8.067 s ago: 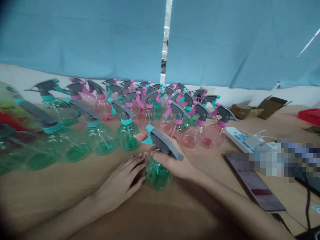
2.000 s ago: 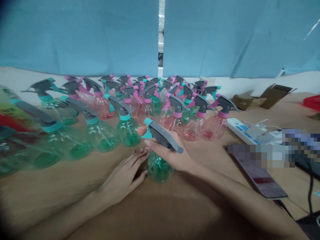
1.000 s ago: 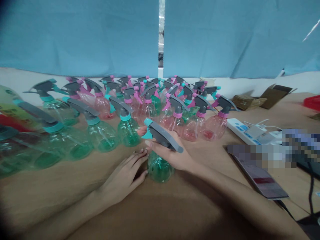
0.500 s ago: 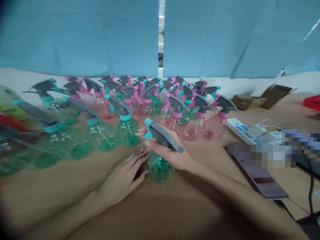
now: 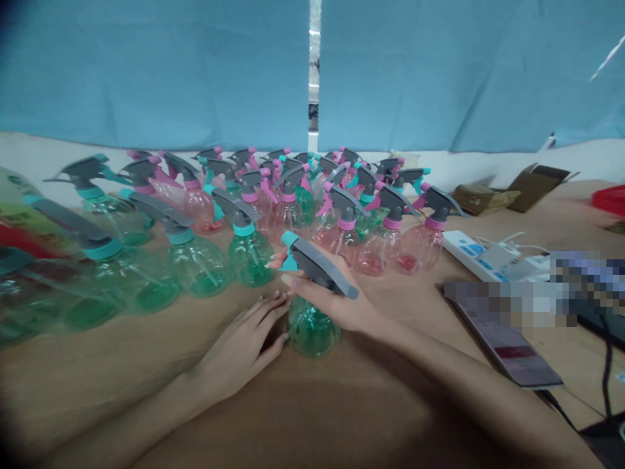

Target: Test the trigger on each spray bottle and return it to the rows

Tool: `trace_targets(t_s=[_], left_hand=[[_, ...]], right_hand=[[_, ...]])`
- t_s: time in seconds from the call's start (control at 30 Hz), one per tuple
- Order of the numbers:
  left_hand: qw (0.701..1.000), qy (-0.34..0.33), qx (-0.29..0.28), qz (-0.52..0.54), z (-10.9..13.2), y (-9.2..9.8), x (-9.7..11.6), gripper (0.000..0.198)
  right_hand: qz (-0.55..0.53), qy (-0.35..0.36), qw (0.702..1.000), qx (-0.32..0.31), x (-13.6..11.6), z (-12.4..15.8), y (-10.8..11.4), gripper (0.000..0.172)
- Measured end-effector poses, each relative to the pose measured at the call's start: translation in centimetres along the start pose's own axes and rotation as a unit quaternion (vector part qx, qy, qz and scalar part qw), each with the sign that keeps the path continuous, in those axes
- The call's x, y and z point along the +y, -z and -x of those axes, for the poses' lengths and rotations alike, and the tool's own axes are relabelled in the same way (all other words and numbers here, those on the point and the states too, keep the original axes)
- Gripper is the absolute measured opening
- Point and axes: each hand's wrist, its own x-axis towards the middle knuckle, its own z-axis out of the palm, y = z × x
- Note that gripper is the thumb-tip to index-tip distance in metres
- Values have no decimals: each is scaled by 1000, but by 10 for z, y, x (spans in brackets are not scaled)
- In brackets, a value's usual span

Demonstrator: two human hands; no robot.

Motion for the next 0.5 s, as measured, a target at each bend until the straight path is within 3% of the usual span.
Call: trace_targets(t_s=[0.27,0.5], left_hand=[[1000,-3,-1,0,0,-1,-1,44],[1000,-7,6,4,-1,0,0,41]], right_hand=[[50,54,997,19,-9,-2,0,12],[126,52,989,49,-11,0,1,14]])
